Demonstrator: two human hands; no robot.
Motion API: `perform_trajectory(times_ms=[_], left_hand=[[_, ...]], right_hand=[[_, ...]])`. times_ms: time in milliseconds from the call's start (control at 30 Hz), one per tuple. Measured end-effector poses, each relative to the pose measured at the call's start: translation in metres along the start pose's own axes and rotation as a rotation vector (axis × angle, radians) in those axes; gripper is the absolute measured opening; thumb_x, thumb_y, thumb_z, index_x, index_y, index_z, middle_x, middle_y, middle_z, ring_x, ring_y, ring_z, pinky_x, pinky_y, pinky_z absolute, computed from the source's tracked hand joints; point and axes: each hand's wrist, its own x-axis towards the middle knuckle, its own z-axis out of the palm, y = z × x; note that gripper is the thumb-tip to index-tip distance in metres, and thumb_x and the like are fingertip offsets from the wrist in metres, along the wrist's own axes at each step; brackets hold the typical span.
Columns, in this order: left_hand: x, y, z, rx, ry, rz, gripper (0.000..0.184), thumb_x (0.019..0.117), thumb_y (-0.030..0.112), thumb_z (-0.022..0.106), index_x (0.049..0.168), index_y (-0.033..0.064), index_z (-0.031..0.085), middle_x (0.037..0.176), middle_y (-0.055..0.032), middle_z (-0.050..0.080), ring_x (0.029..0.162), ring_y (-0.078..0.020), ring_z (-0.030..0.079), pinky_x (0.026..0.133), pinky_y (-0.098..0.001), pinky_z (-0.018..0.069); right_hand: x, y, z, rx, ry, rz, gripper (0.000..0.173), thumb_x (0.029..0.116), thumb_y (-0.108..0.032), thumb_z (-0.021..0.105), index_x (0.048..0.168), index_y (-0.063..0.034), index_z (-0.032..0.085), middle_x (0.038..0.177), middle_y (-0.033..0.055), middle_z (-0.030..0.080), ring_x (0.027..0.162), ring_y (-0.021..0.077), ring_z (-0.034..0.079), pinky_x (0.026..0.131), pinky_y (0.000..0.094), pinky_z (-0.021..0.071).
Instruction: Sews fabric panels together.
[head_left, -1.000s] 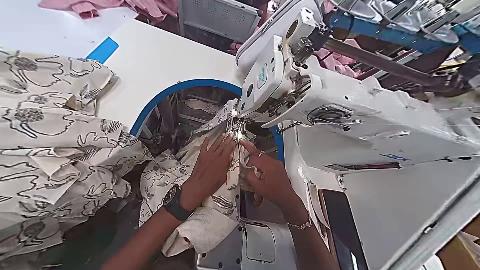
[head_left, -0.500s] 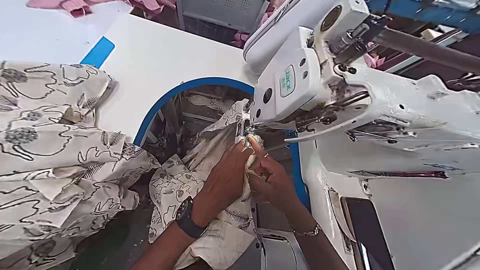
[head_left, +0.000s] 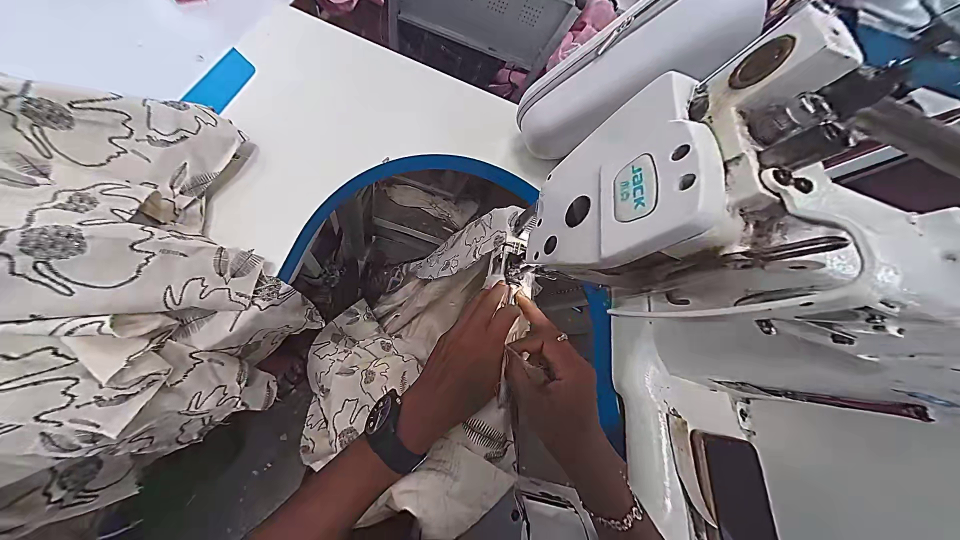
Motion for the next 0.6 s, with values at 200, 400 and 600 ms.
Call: perform_trajectory(times_ms=[200, 400, 600], left_hand=[[0.014, -0.009, 0.007, -0.042, 0.067, -0.043, 0.023, 0.0921, -0.002, 0.057, 0.114, -0.0046, 0.065, 0.126, -0.0267, 0.064, 0.120, -0.0416, 0.063, 0.098, -0.0503, 0.0536], [-0.037, 0.030, -0.067, -0.425, -0.492, -0.399, 0.061, 0.1016, 0.041, 0.060, 0.144, -0.0007, 0.047, 0.097, -0.0125, 0.069, 0.085, -0.0224, 0.065, 0.082, -0.0442, 0.0537], [-0.052, 0.037, -0.096, -0.213, -0.458, -0.213, 0.027, 0.1044, 0.020, 0.050, 0.100, 0.0023, 0.070, 0.074, -0.0066, 0.061, 0.066, -0.0172, 0.058, 0.064, -0.0392, 0.0473]], right_hand=[[0.005, -0.026, 0.013, -0.351, 0.128, -0.051, 0.021, 0.0913, -0.014, 0.061, 0.101, -0.0014, 0.076, 0.110, 0.0222, 0.069, 0.076, 0.0262, 0.070, 0.060, 0.0363, 0.0563], [-0.070, -0.032, -0.061, -0.623, -0.457, 0.372, 0.021, 0.0893, -0.017, 0.070, 0.088, 0.0041, 0.072, 0.080, 0.0226, 0.069, 0.080, 0.0437, 0.069, 0.070, 0.0631, 0.0515], [-0.052, 0.041, -0.084, 0.057, -0.925, 0.283, 0.025, 0.0952, -0.023, 0.066, 0.079, -0.0038, 0.066, 0.067, -0.0038, 0.060, 0.062, 0.0017, 0.056, 0.061, 0.0252, 0.0480]])
